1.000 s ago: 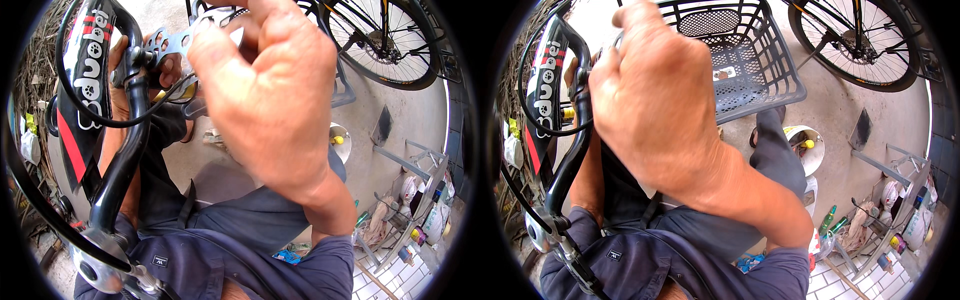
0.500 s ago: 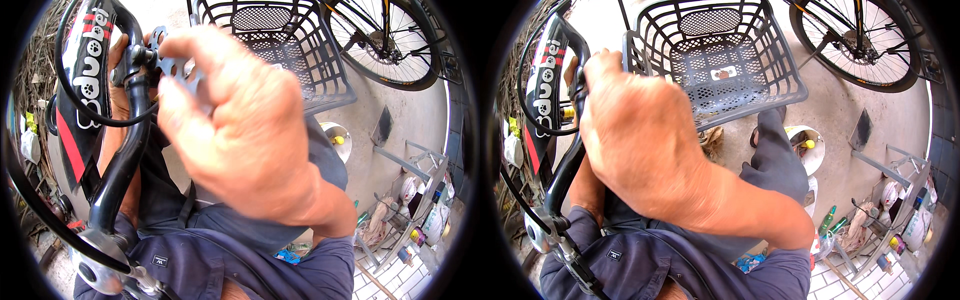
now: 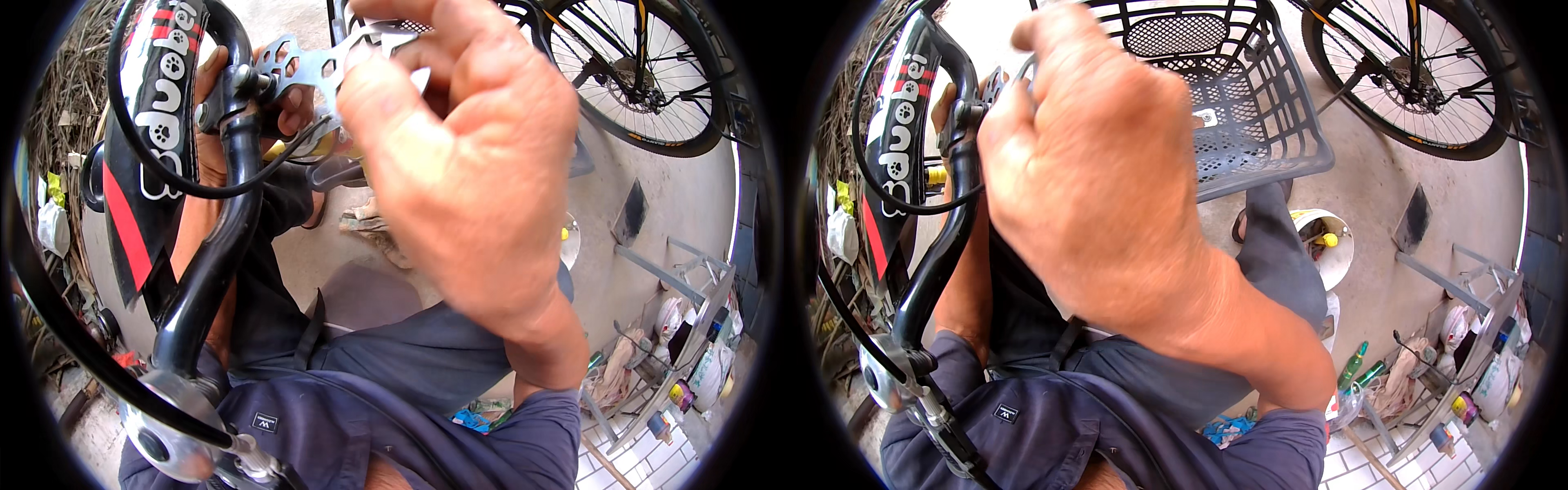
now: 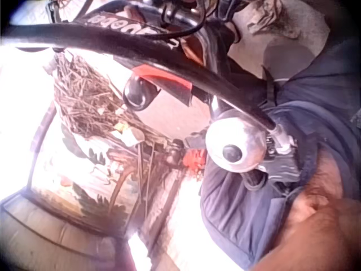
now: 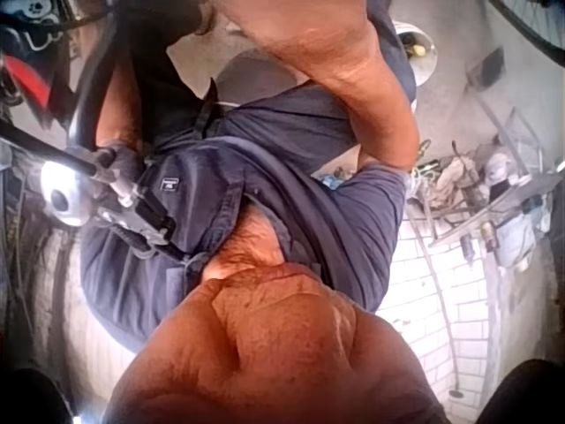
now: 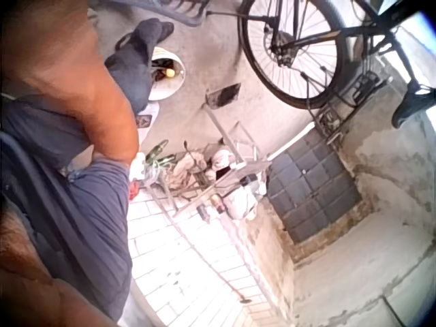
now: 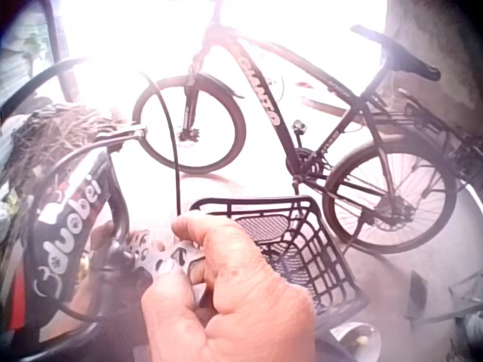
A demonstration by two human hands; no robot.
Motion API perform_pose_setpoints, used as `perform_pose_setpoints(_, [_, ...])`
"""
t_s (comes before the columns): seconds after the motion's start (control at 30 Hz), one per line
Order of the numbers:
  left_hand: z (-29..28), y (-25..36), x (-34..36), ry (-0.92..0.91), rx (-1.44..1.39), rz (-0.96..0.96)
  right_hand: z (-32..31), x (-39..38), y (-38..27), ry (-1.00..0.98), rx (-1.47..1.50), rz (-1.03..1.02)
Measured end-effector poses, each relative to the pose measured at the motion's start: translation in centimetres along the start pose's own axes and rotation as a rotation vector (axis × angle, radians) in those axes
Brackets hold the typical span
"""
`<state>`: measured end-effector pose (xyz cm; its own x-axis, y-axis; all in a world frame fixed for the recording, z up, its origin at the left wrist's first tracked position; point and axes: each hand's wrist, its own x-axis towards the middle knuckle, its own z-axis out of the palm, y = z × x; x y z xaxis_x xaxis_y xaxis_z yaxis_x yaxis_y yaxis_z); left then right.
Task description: The person sits on the floor and uses a multi-tool to tighten a bolt on the bicycle's handlebar stem. The person repeatedly turns the tool to secure the component while holding the handlebar steady.
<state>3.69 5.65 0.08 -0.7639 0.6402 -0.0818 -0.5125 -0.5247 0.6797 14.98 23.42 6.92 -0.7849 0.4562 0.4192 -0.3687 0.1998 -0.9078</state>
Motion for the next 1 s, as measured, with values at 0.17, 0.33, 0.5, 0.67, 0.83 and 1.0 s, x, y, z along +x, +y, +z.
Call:
perform_pose_setpoints(0.17, [0.4,-0.6,-0.4,0.022,0.002,-0.002,-0.5,0.8,0.6,-0.018,0.045,0.133])
perform_pose_setpoints(0.33, [0.4,-0.8,-0.3,0.064,-0.007,-0.007,-0.7,0.8,0.4,-0.066,0.071,0.191])
perform_pose_setpoints(0.5, [0.8,-0.3,-0.7,0.16,0.001,0.004,-0.8,-0.2,-0.3,-0.16,0.096,0.219])
perform_pose_setpoints(0.67, [-0.6,-1.7,0.2,0.231,-0.008,-0.037,-1.0,-2.2,-0.2,-0.226,0.041,0.285])
perform_pose_setpoints(0.83, [1.0,0.1,-0.9,0.214,-0.012,-0.044,-1.0,-1.8,-1.9,-0.21,0.052,0.3])
perform_pose_setpoints(1.0, [1.5,-0.7,0.1,-0.124,-0.01,-0.024,-0.9,-0.3,-2.2,-0.02,-0.044,0.16])
